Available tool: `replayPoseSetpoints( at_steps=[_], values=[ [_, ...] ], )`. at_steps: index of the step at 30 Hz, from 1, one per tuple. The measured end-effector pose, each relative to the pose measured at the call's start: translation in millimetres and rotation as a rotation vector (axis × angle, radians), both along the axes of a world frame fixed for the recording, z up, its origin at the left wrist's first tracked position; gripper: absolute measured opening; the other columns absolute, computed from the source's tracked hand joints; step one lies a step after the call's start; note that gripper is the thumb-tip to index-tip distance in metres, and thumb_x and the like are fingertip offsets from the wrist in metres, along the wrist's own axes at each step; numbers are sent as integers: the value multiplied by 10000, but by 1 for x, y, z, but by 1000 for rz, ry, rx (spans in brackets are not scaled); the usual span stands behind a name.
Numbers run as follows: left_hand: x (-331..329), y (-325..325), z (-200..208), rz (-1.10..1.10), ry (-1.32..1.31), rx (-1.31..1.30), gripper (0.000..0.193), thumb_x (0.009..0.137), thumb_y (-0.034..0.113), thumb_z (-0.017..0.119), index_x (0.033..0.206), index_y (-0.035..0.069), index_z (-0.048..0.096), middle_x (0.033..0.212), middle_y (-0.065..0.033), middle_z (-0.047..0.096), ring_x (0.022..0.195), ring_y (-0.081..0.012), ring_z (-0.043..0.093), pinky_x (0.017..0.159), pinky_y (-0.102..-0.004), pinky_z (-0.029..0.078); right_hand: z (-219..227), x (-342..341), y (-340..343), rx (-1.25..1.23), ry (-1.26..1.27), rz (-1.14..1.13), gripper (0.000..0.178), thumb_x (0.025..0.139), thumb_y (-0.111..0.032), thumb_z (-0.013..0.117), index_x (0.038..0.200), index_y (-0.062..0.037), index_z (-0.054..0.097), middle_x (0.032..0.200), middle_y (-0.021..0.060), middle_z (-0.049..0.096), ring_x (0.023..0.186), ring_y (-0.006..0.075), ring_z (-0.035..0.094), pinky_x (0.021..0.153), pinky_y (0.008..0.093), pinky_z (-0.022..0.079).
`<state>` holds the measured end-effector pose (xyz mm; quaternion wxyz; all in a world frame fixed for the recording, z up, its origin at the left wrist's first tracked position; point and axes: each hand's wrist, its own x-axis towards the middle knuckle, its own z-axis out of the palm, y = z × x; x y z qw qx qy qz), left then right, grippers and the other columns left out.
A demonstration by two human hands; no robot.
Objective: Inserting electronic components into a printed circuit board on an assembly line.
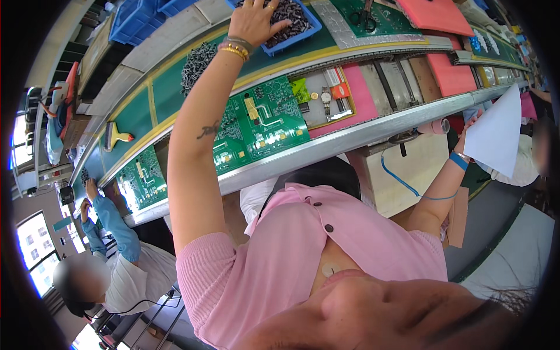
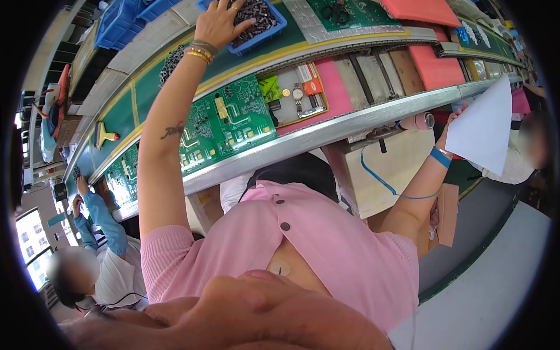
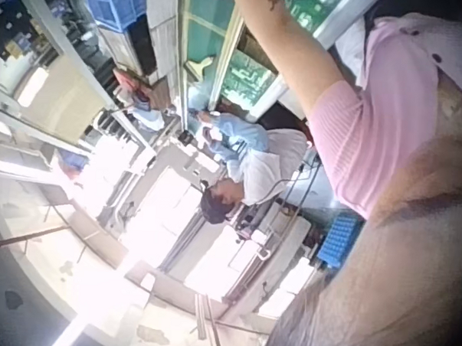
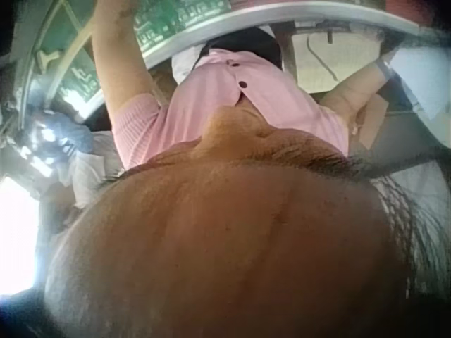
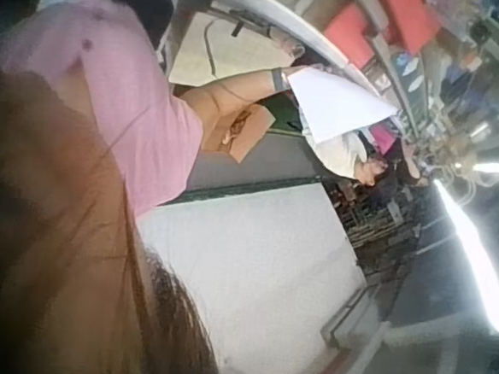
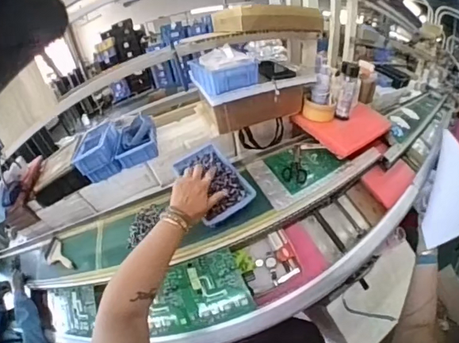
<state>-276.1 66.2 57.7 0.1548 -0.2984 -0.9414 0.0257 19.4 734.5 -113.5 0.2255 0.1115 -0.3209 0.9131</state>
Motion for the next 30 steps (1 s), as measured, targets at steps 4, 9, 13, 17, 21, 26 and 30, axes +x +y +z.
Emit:
replayPoseSetpoints(
  at_steps=[4, 9, 13, 17, 21, 26, 30],
  values=[
    [-15, -31, -19, -338, 59, 409, 537, 837, 482, 508, 1177, 67, 519, 1094, -182, 527, 965, -328, 539, 742, -419, 500, 12, -22, -46, -3, -190, -241, 577, 905, -309, 445, 1342, 31, 284, 1200, 229, 473, 778, 251, 535, 600, 303, 469],
    [-26, -1, -22, -51, -12, 19, 416, 869, 397, 479, 1073, 39, 537, 1055, -195, 538, 851, -346, 587, 654, -428, 516, -5, -6, -32, 11, -133, -260, 551, 905, -305, 453, 1317, 34, 314, 1264, 260, 438, 814, 270, 538, 617, 319, 478],
    [-35, 2, -31, -97, 18, -39, 300, 879, 335, 468, 954, 56, 549, 946, -164, 581, 716, -315, 615, 566, -403, 514, -13, -5, -22, -42, -116, -107, 549, 899, -300, 463, 1322, 18, 317, 1260, 268, 438, 836, 287, 539, 631, 330, 485],
    [-39, 3, -33, -90, 43, 15, 259, 887, 315, 458, 891, 77, 561, 856, -143, 604, 651, -288, 627, 536, -393, 507, -9, -11, -29, -21, -94, -158, 538, 891, -302, 477, 1313, 5, 344, 1267, 272, 431, 849, 298, 537, 644, 333, 486],
    [-41, 3, -30, -72, 26, 0, 260, 896, 307, 443, 875, 81, 570, 829, -133, 612, 675, -276, 633, 542, -394, 506, -6, -15, -41, -26, -104, -205, 513, 896, -308, 469, 1310, -22, 369, 1268, 267, 433, 835, 283, 529, 640, 312, 478],
    [-53, -2, -40, -97, 89, 13, 242, 901, 283, 444, 866, 83, 576, 790, -112, 624, 663, -266, 631, 544, -396, 497, -10, -12, -38, -69, -145, -212, 506, 899, -319, 458, 1316, -44, 372, 1270, 262, 431, 827, 272, 520, 639, 306, 475],
    [-57, -10, -49, -74, 165, 216, 219, 888, 265, 473, 852, 74, 572, 791, -123, 624, 657, -287, 625, 540, -389, 486, -9, -16, -44, -126, -215, -136, 523, 895, -323, 454, 1298, 1, 375, 1206, 238, 483, 832, 259, 521, 650, 311, 485]
  ],
)
